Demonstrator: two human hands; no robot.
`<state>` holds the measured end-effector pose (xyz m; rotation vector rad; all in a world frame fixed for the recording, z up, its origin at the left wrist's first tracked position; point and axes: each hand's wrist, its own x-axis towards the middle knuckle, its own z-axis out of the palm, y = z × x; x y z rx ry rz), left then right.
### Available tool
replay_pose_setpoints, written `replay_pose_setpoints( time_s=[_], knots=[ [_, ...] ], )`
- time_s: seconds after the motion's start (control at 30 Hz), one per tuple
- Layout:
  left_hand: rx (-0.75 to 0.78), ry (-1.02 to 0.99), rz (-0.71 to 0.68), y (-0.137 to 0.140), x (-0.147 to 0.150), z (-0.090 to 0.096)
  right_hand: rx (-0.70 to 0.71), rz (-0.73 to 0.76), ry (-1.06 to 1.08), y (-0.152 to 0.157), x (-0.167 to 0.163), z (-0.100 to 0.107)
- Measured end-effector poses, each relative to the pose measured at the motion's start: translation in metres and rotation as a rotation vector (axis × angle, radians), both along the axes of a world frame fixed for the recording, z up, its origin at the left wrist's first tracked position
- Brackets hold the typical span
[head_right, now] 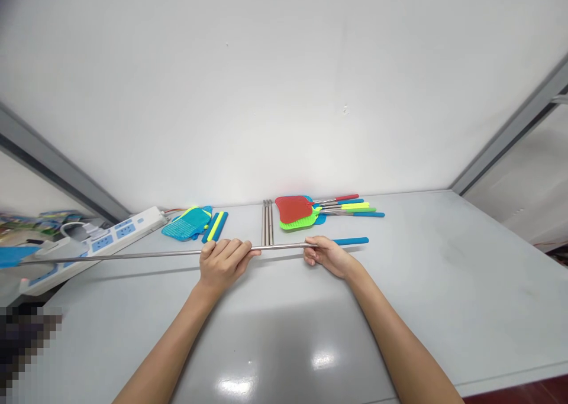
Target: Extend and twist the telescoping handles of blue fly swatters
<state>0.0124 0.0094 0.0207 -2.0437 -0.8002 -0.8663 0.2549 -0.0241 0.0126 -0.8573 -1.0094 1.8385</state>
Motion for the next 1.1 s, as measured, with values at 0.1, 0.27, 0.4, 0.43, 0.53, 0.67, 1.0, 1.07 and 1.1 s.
replay_pose_setpoints(
  time_s=[0.1,0.27,0.4,0.43,0.53,0.67,1.0,1.07,1.1],
  knots=[
    [-0.010,0.002,0.001,0.000,0.000,-0.001,0.002,-0.006,-0.003,0.000,0.000,0.000],
    [-0.014,0.002,0.000,0.000,-0.001,0.000,0.005,0.000,-0.025,0.000,0.002,0.001],
    [-0.007,0.001,-0.001,0.000,-0.002,0.001,0.020,0.009,-0.036,0.001,0.003,0.002],
    [-0.008,0.002,0.000,0.000,-0.002,0.001,0.022,0.009,-0.034,0.001,0.004,0.002],
    [-0.015,0.000,0.001,-0.001,-0.003,0.003,0.024,0.007,-0.027,0.002,0.005,0.002],
    [-0.015,-0.007,-0.005,-0.002,-0.005,0.004,0.030,0.021,-0.045,0.001,0.005,0.003],
    [-0.014,-0.008,-0.001,-0.002,-0.010,0.002,0.056,0.020,-0.090,0.000,0.006,0.006],
    [-0.024,-0.012,-0.004,-0.001,-0.011,0.002,0.054,0.016,-0.094,0.001,0.007,0.006],
    [-0.030,-0.014,-0.006,-0.001,-0.011,0.002,0.052,0.013,-0.095,0.001,0.007,0.006]
  ],
)
